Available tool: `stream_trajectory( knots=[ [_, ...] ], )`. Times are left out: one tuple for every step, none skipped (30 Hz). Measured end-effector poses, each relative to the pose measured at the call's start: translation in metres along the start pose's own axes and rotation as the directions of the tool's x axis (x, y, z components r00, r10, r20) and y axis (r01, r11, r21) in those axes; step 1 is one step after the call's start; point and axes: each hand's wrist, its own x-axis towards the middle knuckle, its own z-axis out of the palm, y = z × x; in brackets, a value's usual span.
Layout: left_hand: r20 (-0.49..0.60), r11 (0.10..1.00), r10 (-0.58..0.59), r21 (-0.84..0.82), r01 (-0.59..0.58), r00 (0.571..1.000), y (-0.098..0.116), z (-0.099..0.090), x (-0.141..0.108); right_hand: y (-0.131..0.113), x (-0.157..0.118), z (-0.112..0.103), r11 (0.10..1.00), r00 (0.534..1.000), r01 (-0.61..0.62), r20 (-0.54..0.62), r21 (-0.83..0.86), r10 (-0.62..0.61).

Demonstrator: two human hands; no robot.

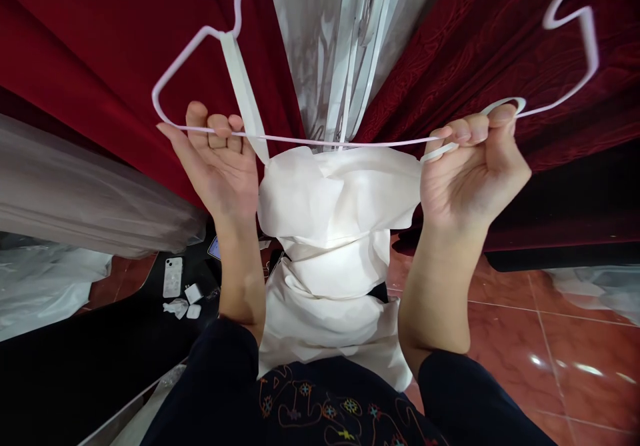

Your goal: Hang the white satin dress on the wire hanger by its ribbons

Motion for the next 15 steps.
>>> stream_trajectory(
  knots=[
    [0.000,0.996,0.003,-0.088,-0.003,1.000,-0.001,0.000,-0.004,0.001,-0.001,0.000,1.000,1.000,-0.012,-0.003,-0.003,0.012],
    [0.012,0.988,0.019,-0.157,-0.017,1.000,-0.001,0.001,-0.007,0.001,-0.002,0.000,1.000,1.000,-0.021,-0.002,-0.005,0.021],
    [0.032,0.978,0.039,-0.205,-0.032,0.999,-0.001,0.002,-0.008,0.000,-0.002,-0.001,0.999,1.000,-0.031,0.006,-0.008,0.031],
    [0.054,0.971,0.054,-0.237,-0.040,0.997,-0.001,0.004,-0.009,-0.002,-0.002,-0.002,0.999,0.999,-0.036,0.017,-0.013,0.037],
    [0.070,0.965,0.063,-0.260,-0.043,0.996,-0.001,0.005,-0.009,-0.004,-0.001,-0.005,0.998,0.998,-0.047,0.030,-0.029,0.048],
    [0.080,0.958,0.070,-0.282,-0.045,0.994,-0.002,0.005,-0.009,-0.008,0.000,-0.008,0.997,0.998,-0.057,0.035,-0.058,0.059],
    [0.086,0.952,0.073,-0.304,-0.044,0.994,-0.004,0.006,-0.008,-0.011,0.001,-0.011,0.992,0.997,-0.067,0.035,-0.105,0.071],
    [0.092,0.945,0.075,-0.324,-0.041,0.993,-0.005,0.006,-0.006,-0.014,0.003,-0.016,0.984,0.997,-0.061,0.030,-0.166,0.067],
    [0.103,0.939,0.070,-0.342,-0.031,0.992,-0.007,0.005,-0.005,-0.018,0.005,-0.020,0.972,0.999,-0.035,0.014,-0.232,0.040],
    [0.117,0.934,0.066,-0.358,-0.020,0.991,-0.009,0.004,-0.004,-0.021,0.008,-0.025,0.956,1.000,0.008,-0.007,-0.292,-0.010],
    [0.133,0.929,0.060,-0.370,-0.007,0.989,-0.010,0.003,-0.004,-0.025,0.011,-0.030,0.939,0.997,0.057,-0.031,-0.339,-0.072],
    [0.150,0.927,0.054,-0.376,0.007,0.987,-0.012,0.002,-0.003,-0.029,0.014,-0.034,0.921,0.989,0.108,-0.058,-0.373,-0.139],
    [0.159,0.927,0.050,-0.375,0.013,0.986,-0.012,0.000,-0.004,-0.033,0.017,-0.037,0.907,0.978,0.147,-0.082,-0.396,-0.194],
    [0.160,0.932,0.045,-0.362,0.016,0.986,-0.013,-0.001,-0.004,-0.038,0.020,-0.039,0.894,0.966,0.176,-0.104,-0.412,-0.238],
    [0.153,0.944,0.034,-0.330,0.018,0.988,-0.013,-0.003,-0.004,-0.043,0.023,-0.040,0.882,0.954,0.205,-0.115,-0.424,-0.277]
  ],
)
